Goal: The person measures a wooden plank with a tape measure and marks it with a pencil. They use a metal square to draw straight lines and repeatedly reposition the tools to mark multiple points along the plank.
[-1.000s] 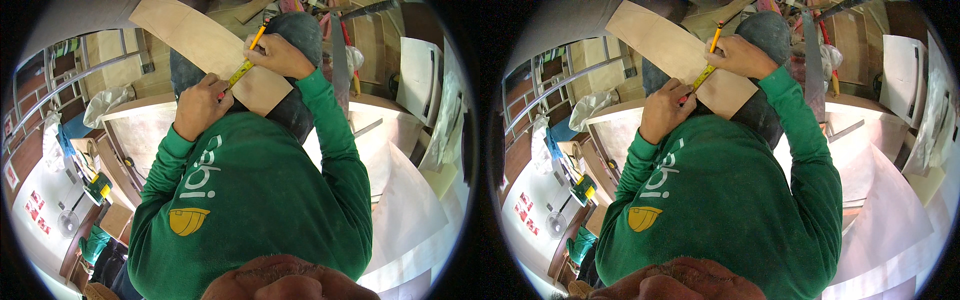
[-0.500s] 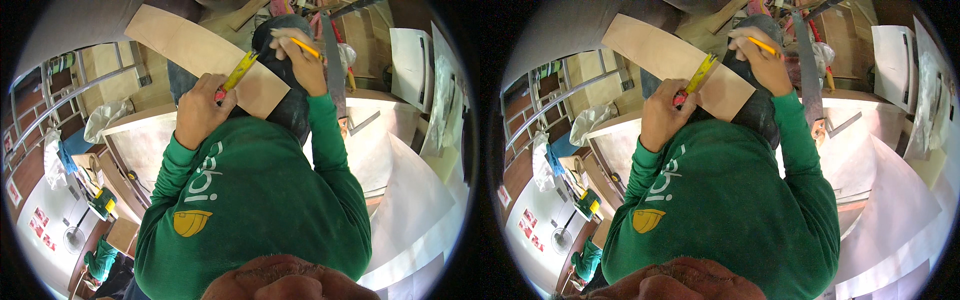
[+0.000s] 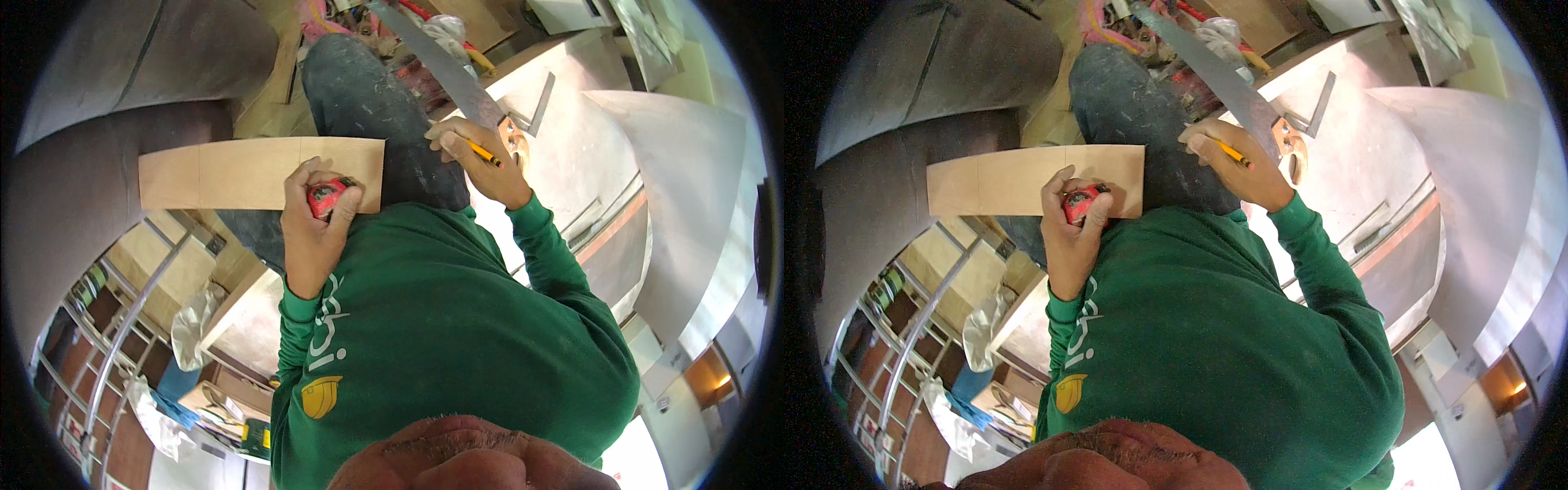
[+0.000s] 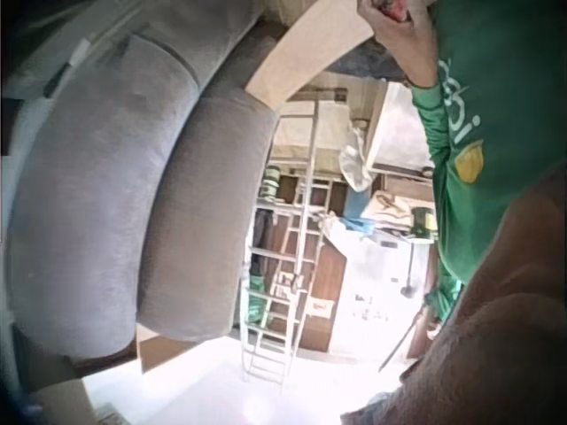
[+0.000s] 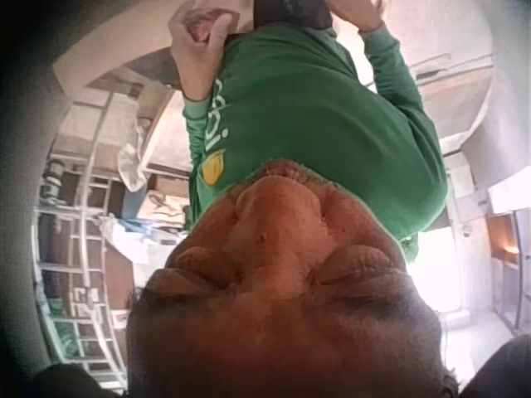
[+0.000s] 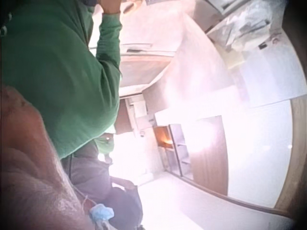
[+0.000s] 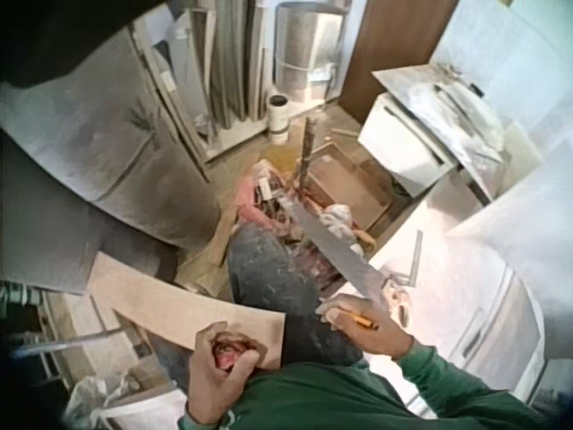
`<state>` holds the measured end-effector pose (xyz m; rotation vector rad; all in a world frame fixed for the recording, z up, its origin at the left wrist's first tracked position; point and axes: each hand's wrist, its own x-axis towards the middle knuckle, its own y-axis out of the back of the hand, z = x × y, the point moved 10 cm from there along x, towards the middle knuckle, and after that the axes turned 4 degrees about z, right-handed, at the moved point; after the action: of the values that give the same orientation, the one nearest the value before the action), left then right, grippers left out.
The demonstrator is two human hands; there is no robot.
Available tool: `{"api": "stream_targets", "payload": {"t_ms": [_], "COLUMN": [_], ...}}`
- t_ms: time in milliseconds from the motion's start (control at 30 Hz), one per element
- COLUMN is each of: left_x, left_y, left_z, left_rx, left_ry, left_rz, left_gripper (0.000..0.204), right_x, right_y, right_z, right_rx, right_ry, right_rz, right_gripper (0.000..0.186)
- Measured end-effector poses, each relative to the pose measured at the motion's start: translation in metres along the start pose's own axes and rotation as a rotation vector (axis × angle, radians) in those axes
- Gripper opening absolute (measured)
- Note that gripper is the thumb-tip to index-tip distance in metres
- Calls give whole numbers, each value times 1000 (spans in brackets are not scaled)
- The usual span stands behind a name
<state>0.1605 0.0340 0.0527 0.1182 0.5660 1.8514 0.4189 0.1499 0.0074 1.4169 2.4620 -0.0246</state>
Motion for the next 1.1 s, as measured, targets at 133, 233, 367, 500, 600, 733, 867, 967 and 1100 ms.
{"api": "stream_targets", "payload": {"t_ms": [133,233,367,500,600,733,867,967,1100], "left_x": [3,1,-11,-34,-22,-8,-13,-1,93], "left_y": [-33,-71,-197,-341,-421,-485,-395,-257,-8], "left_z": [29,52,48,35,-19,-61,-24,44,46], "left_rx": [78,7,8,362,465,466,562,166,162], "left_ry": [-226,-448,-564,-855,-852,-806,-883,-820,-690], "left_rz": [-211,-428,-786,-1087,-1076,-816,-730,-847,-477], "left_gripper": [65,62,50,37,31,25,27,35,27], "right_x": [-17,-24,-32,-53,-40,-62,-83,-98,-94], "right_y": [75,154,174,185,187,211,212,220,205], "right_z": [18,103,170,227,241,212,203,179,137], "right_rx": [-666,-989,-873,-395,-393,-391,-370,-359,-298], "right_ry": [259,-2,-142,-159,-204,-2,-9,99,6], "right_rz": [188,321,231,276,387,413,462,484,461], "right_gripper": [25,39,53,57,33,24,22,17,23]}}
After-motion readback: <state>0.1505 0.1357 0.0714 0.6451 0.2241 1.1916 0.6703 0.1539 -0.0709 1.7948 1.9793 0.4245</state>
